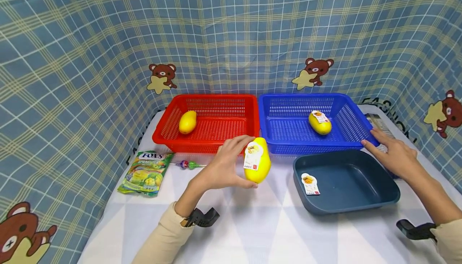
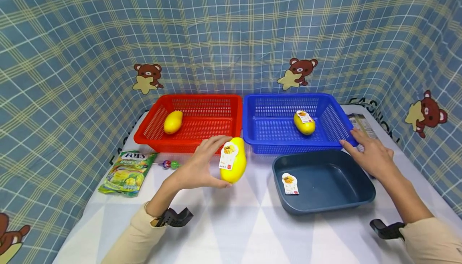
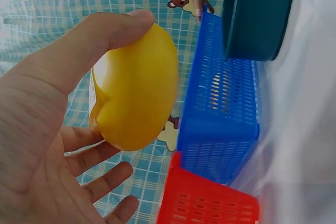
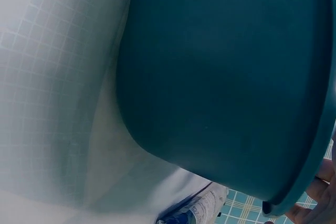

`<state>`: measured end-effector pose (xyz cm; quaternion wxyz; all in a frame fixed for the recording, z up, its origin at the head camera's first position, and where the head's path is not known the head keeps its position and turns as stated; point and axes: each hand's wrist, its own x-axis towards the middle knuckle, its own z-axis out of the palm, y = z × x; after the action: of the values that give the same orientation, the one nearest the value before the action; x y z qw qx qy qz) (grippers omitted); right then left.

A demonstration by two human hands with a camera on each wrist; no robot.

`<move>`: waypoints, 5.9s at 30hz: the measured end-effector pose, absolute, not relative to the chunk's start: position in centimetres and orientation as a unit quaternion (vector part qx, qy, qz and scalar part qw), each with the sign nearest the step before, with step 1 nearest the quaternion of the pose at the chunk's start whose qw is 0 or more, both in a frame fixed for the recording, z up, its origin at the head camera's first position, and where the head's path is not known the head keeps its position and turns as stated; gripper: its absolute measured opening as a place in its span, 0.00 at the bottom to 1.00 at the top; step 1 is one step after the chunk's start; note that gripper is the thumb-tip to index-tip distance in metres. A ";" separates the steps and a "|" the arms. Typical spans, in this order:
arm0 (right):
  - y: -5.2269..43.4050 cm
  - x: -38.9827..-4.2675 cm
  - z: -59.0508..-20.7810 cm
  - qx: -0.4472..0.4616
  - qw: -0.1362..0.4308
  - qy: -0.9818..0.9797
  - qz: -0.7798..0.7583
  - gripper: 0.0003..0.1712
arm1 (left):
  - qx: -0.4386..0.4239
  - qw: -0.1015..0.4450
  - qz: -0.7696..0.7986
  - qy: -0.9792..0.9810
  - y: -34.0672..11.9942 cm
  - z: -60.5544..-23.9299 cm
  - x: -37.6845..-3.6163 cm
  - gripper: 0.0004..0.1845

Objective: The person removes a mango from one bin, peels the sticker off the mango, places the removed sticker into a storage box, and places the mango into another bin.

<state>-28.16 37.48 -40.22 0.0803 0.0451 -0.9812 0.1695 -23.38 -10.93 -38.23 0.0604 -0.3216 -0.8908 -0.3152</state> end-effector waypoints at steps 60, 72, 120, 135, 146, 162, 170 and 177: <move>29.3 -23.6 -36.6 0.140 0.165 -0.947 0.238 0.24 | -0.281 0.000 -0.292 -0.914 -11.6 -46.7 -22.3 0.64; 20.0 -22.1 -36.9 0.263 0.083 -0.917 0.287 0.15 | -0.280 0.005 -0.297 -0.913 -11.5 -46.9 -22.5 0.64; 22.2 -24.0 -34.9 0.186 -0.106 -0.855 0.473 0.13 | -0.273 0.006 -0.309 -0.911 -11.7 -47.2 -22.3 0.63; 29.5 -24.8 -37.9 0.135 -0.156 -0.899 0.386 0.12 | -0.277 0.011 -0.308 -0.910 -11.6 -47.5 -22.4 0.64; 30.6 -26.4 -40.4 0.128 -0.171 -0.912 0.350 0.12 | -0.279 0.013 -0.305 -0.911 -11.7 -47.5 -22.4 0.63; 30.2 -26.7 -42.4 0.126 -0.131 -0.939 0.293 0.09 | -0.280 0.011 -0.312 -0.908 -11.5 -47.4 -22.4 0.63; 29.8 -27.0 -43.2 0.135 -0.111 -0.950 0.257 0.07 | -0.279 0.009 -0.304 -0.911 -11.5 -47.5 -22.5 0.62; 29.8 -27.0 -43.8 0.142 -0.103 -0.957 0.232 0.08 | -0.280 0.008 -0.308 -0.909 -11.4 -47.4 -22.6 0.63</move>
<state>-27.01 29.78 -43.84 -0.1027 0.1416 -0.9569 0.2317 -22.57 -11.44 -47.40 0.0085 -0.2804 -0.9090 -0.3083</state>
